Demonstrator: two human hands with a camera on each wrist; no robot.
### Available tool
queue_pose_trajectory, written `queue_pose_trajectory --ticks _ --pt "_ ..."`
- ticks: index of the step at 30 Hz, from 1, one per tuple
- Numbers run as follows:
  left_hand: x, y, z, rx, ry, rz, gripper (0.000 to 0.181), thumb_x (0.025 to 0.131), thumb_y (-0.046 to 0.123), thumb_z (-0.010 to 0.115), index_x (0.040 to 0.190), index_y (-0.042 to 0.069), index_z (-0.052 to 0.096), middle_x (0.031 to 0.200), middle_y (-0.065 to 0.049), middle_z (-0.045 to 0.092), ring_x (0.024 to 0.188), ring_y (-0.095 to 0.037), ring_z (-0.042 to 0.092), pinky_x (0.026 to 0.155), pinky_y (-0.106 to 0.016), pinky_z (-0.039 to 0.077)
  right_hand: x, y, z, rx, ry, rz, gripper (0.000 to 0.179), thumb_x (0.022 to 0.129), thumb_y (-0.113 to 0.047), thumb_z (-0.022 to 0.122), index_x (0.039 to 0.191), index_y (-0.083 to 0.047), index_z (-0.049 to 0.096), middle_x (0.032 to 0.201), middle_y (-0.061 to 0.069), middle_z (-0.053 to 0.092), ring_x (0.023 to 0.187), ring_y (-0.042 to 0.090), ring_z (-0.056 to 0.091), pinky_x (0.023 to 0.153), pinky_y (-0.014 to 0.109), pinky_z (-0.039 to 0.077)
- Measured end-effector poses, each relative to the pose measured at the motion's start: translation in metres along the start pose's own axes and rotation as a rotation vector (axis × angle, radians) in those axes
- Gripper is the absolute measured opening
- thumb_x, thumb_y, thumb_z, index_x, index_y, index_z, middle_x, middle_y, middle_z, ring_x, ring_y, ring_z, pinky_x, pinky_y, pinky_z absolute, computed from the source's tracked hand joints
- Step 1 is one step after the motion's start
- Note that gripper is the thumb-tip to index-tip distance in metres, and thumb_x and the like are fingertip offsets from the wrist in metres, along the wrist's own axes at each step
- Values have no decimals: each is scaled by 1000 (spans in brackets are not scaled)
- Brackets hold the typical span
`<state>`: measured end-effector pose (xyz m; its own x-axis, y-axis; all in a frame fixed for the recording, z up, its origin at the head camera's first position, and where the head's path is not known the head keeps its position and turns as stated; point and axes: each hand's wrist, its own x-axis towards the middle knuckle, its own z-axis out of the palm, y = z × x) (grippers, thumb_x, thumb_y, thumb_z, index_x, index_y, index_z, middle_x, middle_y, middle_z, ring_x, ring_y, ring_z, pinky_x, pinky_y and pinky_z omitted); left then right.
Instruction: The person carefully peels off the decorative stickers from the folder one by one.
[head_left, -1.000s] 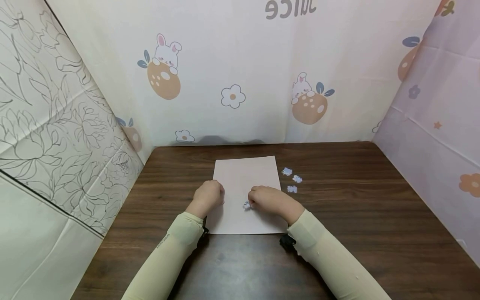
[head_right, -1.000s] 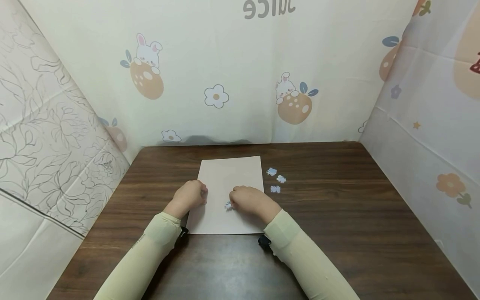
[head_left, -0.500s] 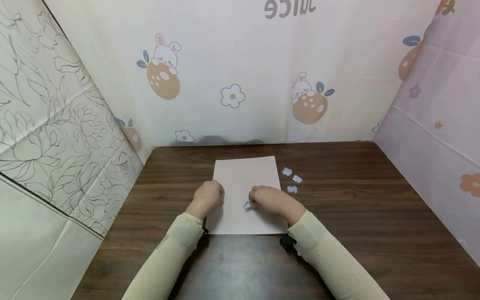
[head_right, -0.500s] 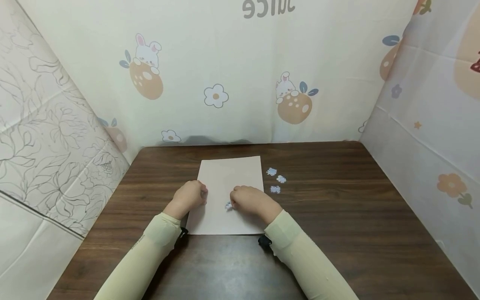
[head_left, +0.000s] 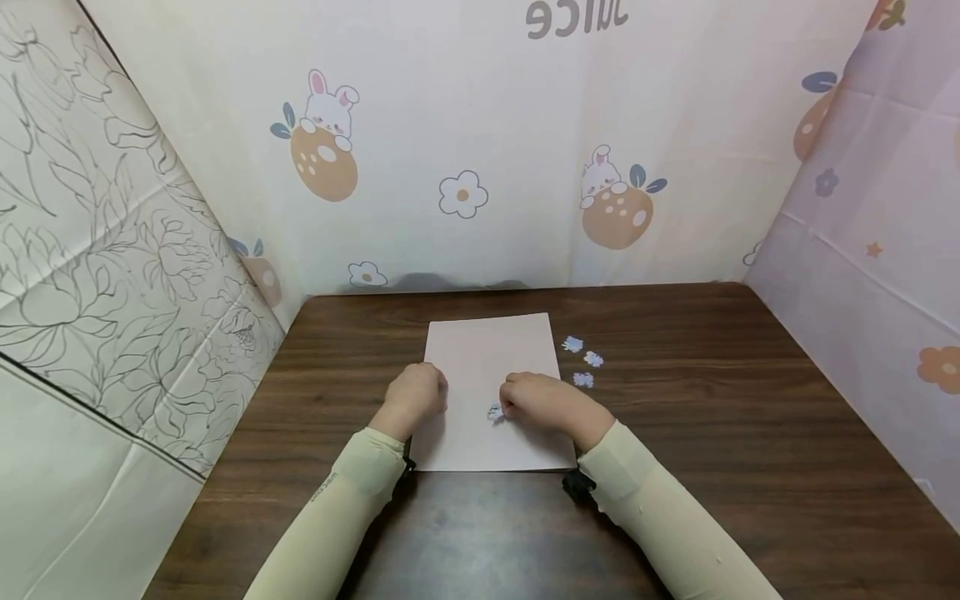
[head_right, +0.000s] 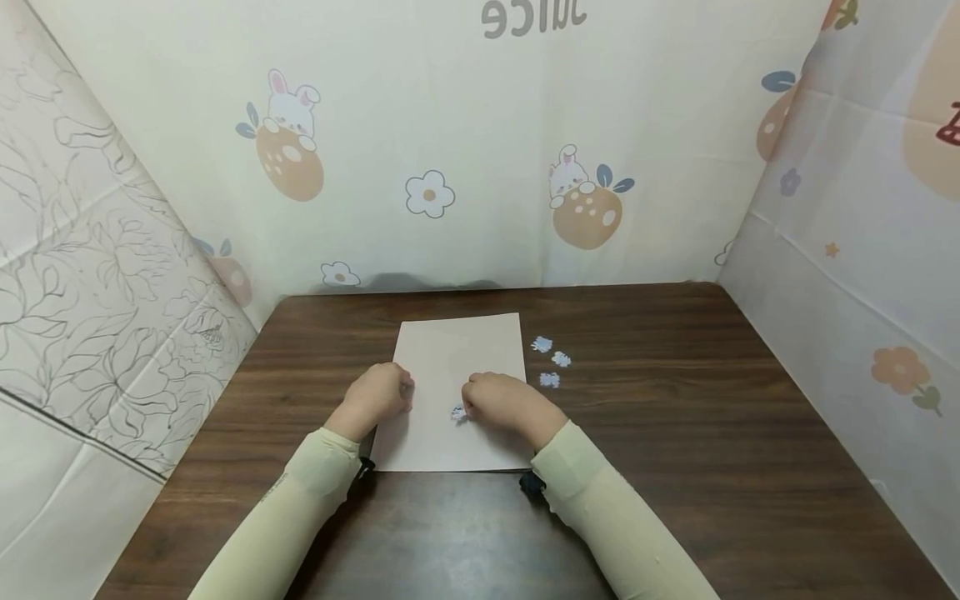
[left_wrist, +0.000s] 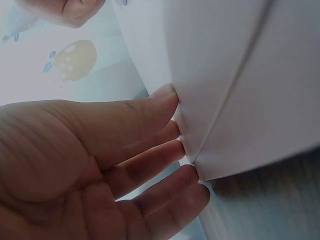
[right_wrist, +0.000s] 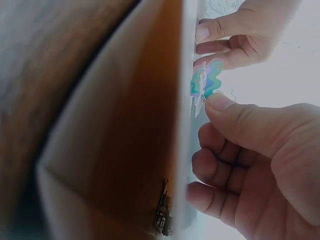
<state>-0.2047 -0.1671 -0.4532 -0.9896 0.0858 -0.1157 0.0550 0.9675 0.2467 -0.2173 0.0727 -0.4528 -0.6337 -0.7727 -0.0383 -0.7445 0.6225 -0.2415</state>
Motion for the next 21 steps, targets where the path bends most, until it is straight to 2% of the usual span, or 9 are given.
queue_pose_trajectory --ticks 21 --pt "-2 0 0 -10 8 5 23 82 13 85 105 11 79 114 -10 72 91 -21 65 73 -41 58 -5 -2 1 -38 6 2 19 100 -11 66 83 -18 61 82 -7 52 74 11 47 71 29 45"
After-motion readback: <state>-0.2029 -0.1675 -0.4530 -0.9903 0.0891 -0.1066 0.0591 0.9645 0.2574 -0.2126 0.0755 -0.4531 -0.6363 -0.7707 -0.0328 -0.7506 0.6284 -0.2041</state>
